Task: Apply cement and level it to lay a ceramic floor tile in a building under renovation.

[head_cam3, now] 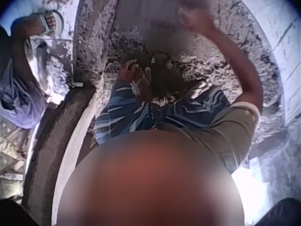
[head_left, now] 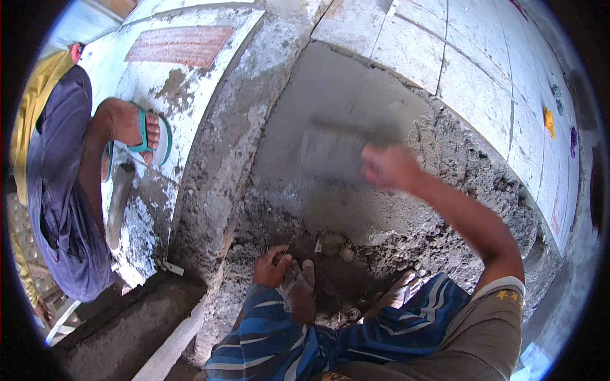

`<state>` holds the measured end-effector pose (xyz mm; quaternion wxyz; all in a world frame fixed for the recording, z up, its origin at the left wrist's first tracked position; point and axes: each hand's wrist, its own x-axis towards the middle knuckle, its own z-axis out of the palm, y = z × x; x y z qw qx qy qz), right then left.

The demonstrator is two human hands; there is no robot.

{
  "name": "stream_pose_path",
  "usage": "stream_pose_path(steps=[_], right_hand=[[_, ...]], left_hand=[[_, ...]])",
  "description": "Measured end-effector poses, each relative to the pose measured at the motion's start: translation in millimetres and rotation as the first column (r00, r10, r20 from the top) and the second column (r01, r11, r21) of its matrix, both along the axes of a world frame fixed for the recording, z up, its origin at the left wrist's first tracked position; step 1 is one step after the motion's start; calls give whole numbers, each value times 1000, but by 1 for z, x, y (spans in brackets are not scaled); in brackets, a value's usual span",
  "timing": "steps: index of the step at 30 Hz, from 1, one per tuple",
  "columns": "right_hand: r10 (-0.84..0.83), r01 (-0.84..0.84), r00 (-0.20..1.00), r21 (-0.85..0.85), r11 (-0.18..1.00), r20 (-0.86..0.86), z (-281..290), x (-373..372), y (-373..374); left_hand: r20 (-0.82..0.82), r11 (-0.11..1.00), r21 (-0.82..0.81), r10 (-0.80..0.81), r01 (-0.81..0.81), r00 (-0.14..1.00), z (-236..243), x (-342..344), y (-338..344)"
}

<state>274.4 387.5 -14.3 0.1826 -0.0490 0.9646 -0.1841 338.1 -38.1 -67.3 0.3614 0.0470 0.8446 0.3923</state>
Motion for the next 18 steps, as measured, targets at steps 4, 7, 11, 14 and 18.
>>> stream_pose_path(steps=[4,7,11,14,18], right_hand=[[188,-188,982,27,982,-27,-7,40,-40],[223,-201,967,168,965,-123,-18,20,-22],[-6,49,983,234,971,-181,-14,-38,25],[-100,166,972,324,931,-211,-16,-76,52],[-226,336,913,311,889,-340,-3,-107,70]], left_hand=[[97,994,74,72,-79,993,-7,-7,2],[78,997,67,36,-41,996,-2,-11,6],[94,993,99,48,-58,994,3,-12,12],[40,994,112,16,-20,999,8,-11,21],[39,981,177,70,-76,997,8,-2,15]])
